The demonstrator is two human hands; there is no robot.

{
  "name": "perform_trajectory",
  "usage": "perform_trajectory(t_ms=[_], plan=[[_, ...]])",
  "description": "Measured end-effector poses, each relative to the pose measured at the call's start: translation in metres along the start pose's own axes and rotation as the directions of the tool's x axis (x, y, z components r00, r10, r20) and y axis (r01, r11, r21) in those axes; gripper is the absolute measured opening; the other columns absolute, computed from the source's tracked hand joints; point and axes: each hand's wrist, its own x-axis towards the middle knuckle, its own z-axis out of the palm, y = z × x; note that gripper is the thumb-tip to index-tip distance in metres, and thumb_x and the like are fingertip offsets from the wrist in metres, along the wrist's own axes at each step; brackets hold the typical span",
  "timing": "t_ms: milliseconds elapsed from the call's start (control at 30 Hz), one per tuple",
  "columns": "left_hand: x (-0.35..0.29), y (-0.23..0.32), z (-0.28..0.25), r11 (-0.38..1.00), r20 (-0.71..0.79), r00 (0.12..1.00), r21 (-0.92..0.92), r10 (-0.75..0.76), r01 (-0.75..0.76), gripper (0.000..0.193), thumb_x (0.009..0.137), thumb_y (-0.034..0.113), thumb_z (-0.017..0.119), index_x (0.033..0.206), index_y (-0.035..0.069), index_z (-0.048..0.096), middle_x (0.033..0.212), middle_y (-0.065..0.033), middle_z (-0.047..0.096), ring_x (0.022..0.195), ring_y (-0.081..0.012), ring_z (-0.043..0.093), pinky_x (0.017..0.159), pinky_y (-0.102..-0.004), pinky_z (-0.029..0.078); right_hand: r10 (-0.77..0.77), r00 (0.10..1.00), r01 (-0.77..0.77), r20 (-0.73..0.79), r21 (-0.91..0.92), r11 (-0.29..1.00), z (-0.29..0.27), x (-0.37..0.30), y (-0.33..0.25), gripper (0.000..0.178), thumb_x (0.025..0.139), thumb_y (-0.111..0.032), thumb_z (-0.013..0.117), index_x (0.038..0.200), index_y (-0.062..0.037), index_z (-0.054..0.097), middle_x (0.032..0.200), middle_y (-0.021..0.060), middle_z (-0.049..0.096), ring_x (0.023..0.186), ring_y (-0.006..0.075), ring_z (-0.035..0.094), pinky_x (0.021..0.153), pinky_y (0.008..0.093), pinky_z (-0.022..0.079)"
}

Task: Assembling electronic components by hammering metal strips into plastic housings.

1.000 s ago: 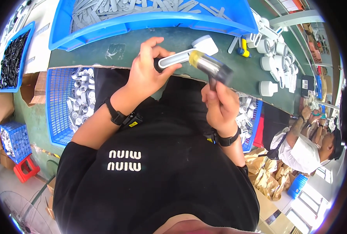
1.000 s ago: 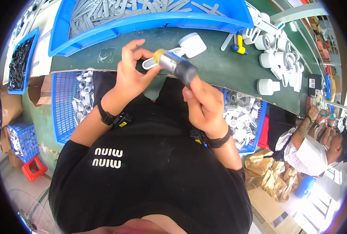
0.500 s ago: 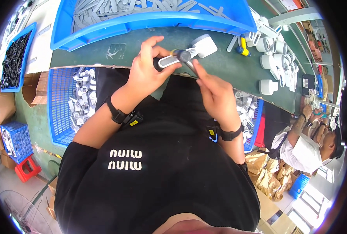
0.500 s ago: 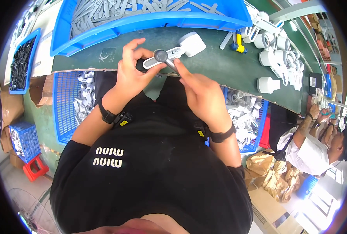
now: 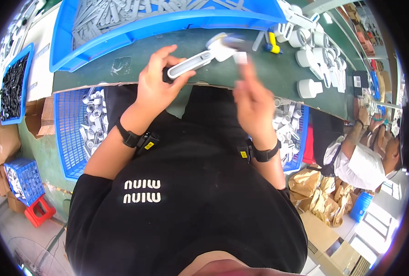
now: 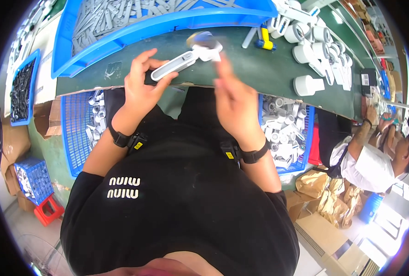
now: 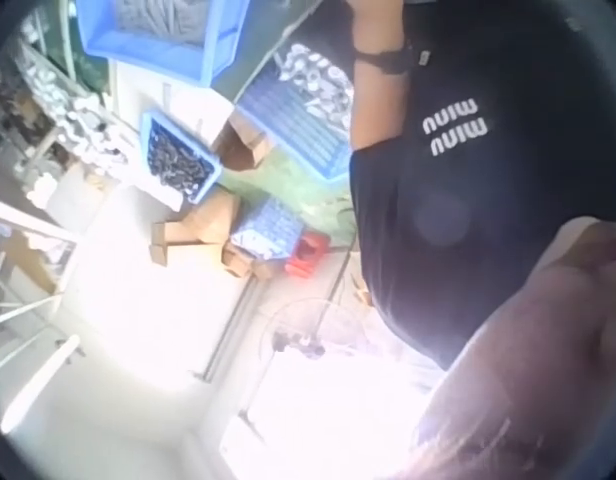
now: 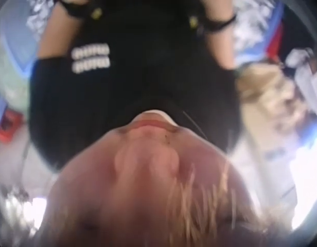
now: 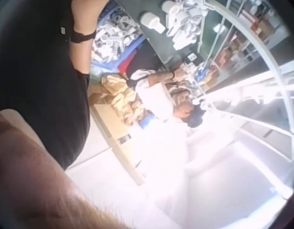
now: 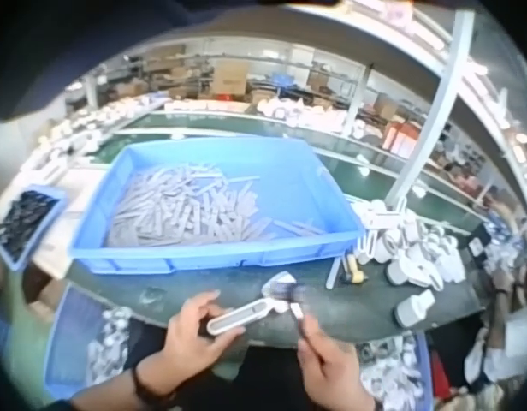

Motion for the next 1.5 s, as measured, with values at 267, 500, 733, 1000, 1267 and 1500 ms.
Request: perform_trajectory(t_ms=[267, 500, 733, 1000, 1267, 1500], plan=[[0.007, 0.009, -0.010, 0.997, 0.051, 0.998, 0.063, 0.048, -0.051, 0.026, 0.084, 0.004, 0.092, 0.107, -0.001, 0.080, 0.107, -0.0164, 0.079, 0.094, -0.0268, 0.077, 0.085, -0.0337, 0.059, 0.029, 0.996, -0.026, 0.084, -0.036, 0.999, -0.033, -0.001, -0.004, 0.059, 0.105, -0.002, 0.065, 0.163, -0.0084, 0.055, 0.082, 0.0006, 0.065, 0.071, 0.0122, 0.061, 0.067, 0.0256, 0.051], [0.015, 0.019, -0.064, 0.997, 0.226, 0.973, 0.064, 0.035, -0.050, 0.026, 0.084, -0.002, 0.089, 0.108, -0.002, 0.079, 0.101, -0.0134, 0.077, 0.086, -0.0245, 0.075, 0.076, -0.0322, 0.058, -0.253, 0.887, -0.191, -0.387, -0.805, 0.562, -0.122, 0.022, 0.033, 0.066, 0.093, -0.014, 0.077, 0.155, -0.0028, 0.058, 0.125, 0.0166, 0.066, 0.104, 0.0349, 0.069, 0.092, 0.0411, 0.058], [-0.031, -0.050, -0.284, 0.865, 0.391, 0.831, -0.143, -0.396, 0.480, 0.034, 0.092, 0.028, 0.084, 0.105, 0.000, 0.071, 0.106, -0.0080, 0.066, 0.102, -0.0195, 0.061, 0.094, -0.0335, 0.045, -0.211, 0.955, -0.040, -0.209, -0.794, 0.607, -0.149, 0.017, 0.067, 0.074, 0.088, -0.009, 0.085, 0.155, 0.0034, 0.055, 0.121, 0.0213, 0.071, 0.109, 0.0399, 0.070, 0.095, 0.0464, 0.057], [-0.259, -0.208, -0.408, 0.296, -0.012, 0.295, -0.053, -0.955, 0.954, 0.025, 0.097, 0.021, 0.080, 0.114, 0.004, 0.077, 0.107, -0.0065, 0.073, 0.092, -0.0186, 0.071, 0.068, -0.0354, 0.060, -0.075, 0.991, 0.123, 0.110, -0.545, 0.829, 0.011, 0.015, 0.004, 0.085, 0.083, -0.031, 0.095, 0.152, 0.0011, 0.059, 0.120, 0.0178, 0.070, 0.100, 0.0359, 0.073, 0.086, 0.0424, 0.060], [-0.447, -0.272, -0.349, -0.043, -0.323, -0.053, -0.036, -0.945, 0.998, 0.028, 0.097, 0.022, 0.074, 0.117, 0.003, 0.074, 0.099, -0.0102, 0.076, 0.065, -0.0217, 0.074, 0.058, -0.0364, 0.064, 0.063, 0.991, -0.006, 0.117, -0.436, 0.900, -0.015, 0.055, 0.020, 0.056, 0.082, -0.002, 0.074, 0.138, -0.0032, 0.072, 0.109, 0.0147, 0.072, 0.077, 0.0208, 0.065, 0.066, 0.0325, 0.052], [-0.443, -0.267, -0.289, -0.133, 0.127, -0.146, 0.108, -0.981, 0.985, 0.021, 0.103, 0.019, 0.068, 0.117, 0.003, 0.071, 0.097, -0.0122, 0.075, 0.070, -0.0244, 0.076, 0.059, -0.0372, 0.062, 0.357, 0.927, -0.294, 0.118, -0.365, 0.883, -0.042, 0.042, 0.039, 0.047, 0.085, -0.006, 0.085, 0.131, -0.0080, 0.076, 0.088, -0.0093, 0.056, 0.068, 0.0028, 0.043, 0.060, 0.0244, 0.036]])
